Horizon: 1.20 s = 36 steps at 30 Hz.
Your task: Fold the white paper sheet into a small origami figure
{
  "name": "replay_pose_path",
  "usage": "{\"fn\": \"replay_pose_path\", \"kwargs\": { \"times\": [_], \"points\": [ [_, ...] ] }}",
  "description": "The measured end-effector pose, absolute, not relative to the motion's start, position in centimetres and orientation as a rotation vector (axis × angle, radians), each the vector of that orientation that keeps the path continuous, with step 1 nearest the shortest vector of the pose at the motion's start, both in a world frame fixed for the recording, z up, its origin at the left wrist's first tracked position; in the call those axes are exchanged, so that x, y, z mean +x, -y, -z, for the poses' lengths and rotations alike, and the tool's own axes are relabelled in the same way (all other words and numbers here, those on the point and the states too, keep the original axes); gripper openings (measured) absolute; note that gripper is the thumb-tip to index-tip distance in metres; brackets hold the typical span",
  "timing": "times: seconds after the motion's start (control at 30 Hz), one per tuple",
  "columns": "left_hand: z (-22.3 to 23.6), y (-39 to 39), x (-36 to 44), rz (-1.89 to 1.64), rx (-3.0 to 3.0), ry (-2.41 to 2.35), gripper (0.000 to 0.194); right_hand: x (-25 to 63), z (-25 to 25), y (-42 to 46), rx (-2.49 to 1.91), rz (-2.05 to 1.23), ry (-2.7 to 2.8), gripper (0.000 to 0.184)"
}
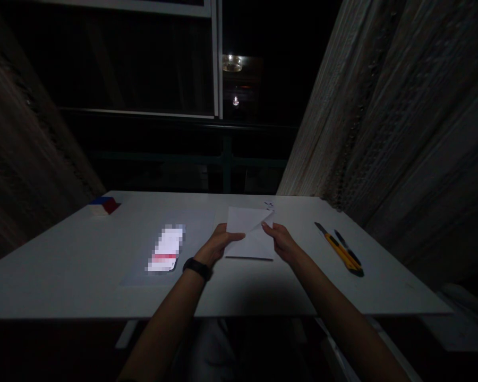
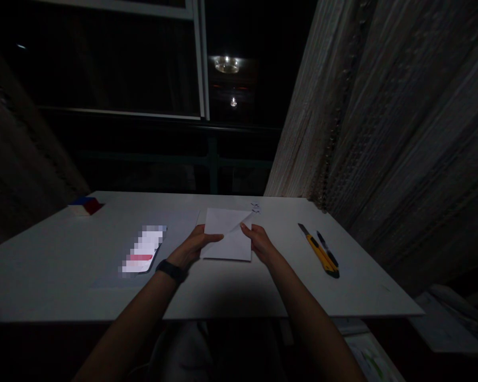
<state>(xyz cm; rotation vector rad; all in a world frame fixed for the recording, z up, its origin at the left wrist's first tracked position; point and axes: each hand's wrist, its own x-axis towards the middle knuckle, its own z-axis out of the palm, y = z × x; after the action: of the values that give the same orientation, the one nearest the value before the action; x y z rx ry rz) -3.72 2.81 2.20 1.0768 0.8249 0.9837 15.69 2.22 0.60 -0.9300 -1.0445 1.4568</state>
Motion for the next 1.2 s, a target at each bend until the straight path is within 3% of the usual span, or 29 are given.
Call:
{"fn": "replay_pose_path", "kwargs": {
  "times": [0.2,0.6,0.9,1.03,1.2],
  "points": [
    [-1.8,-3.1,-3.9,-0.923,1.077,-0.827,0.038,16.1,-0.1,-2.1,-0.878,-1.440,1.206,0.048],
    [-2.2,-2.7,-3.9,-0.905,1.095,-0.724,0.047,16.1,-0.3,-1.9,-0.888,-1.468,1.177,0.046],
    [-2.0,-3.0,-4.0,-0.895,1.167,-0.728,0.029,16.2,-1.0,-1.5,-0.896,-1.521,1.177,0.023],
    [-1.9,-3.2,-4.0,-0.883,1.116,-0.751,0.030,16.3,-0.9,-1.6,-0.927,-1.456,1.164,0.011],
    [-2.4,-3.5,-4.0,-1.000,0.825,-0.639,0.029,15.7,-0.1,-2.5,-0.945,-1.261,0.991,0.017]
  ]
}}
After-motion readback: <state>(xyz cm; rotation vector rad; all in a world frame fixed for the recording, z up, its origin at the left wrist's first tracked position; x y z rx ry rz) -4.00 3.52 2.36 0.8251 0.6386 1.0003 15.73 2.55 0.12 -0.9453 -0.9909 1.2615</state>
